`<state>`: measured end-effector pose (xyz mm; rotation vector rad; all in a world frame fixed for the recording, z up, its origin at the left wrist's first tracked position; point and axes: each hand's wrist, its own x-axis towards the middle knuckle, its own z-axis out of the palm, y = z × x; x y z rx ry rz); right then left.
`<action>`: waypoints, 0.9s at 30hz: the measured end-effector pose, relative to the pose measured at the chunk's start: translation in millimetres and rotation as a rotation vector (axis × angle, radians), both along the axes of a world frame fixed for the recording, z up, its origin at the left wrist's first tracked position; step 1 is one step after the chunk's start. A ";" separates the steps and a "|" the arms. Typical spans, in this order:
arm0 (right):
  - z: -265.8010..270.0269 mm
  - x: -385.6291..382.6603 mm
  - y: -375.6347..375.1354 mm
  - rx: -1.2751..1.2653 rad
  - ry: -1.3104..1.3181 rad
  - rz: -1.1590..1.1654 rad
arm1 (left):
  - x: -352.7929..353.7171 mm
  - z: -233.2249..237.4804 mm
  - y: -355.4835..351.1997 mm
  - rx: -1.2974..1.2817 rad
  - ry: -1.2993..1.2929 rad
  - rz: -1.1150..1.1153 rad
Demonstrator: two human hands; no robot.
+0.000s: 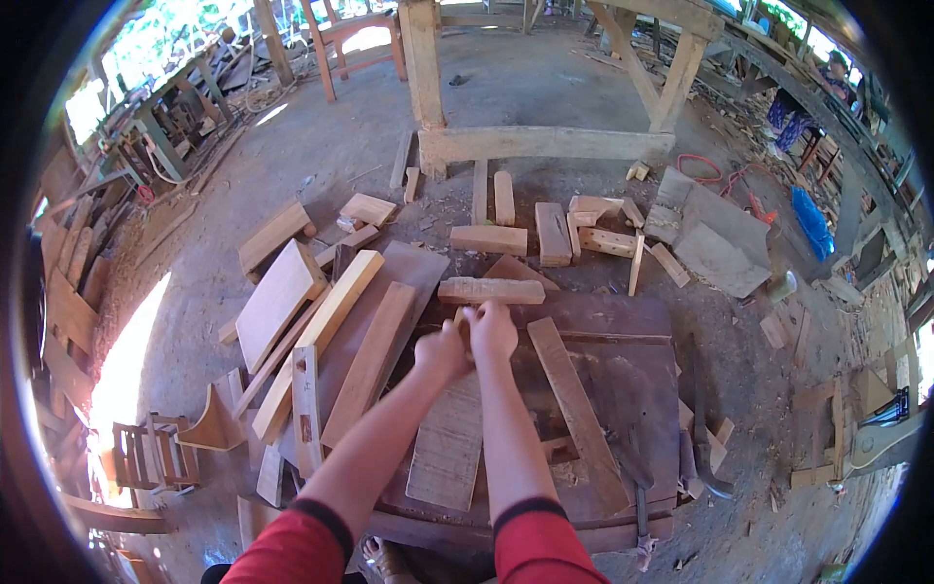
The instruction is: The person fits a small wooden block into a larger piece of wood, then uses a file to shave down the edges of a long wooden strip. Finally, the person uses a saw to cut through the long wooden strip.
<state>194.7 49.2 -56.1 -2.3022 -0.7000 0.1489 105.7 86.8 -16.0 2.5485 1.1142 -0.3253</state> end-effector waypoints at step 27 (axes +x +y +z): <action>0.9 -52.7 -12.5 0.028 -0.136 0.050 | -58.8 -15.9 -21.0 -0.016 -0.030 0.020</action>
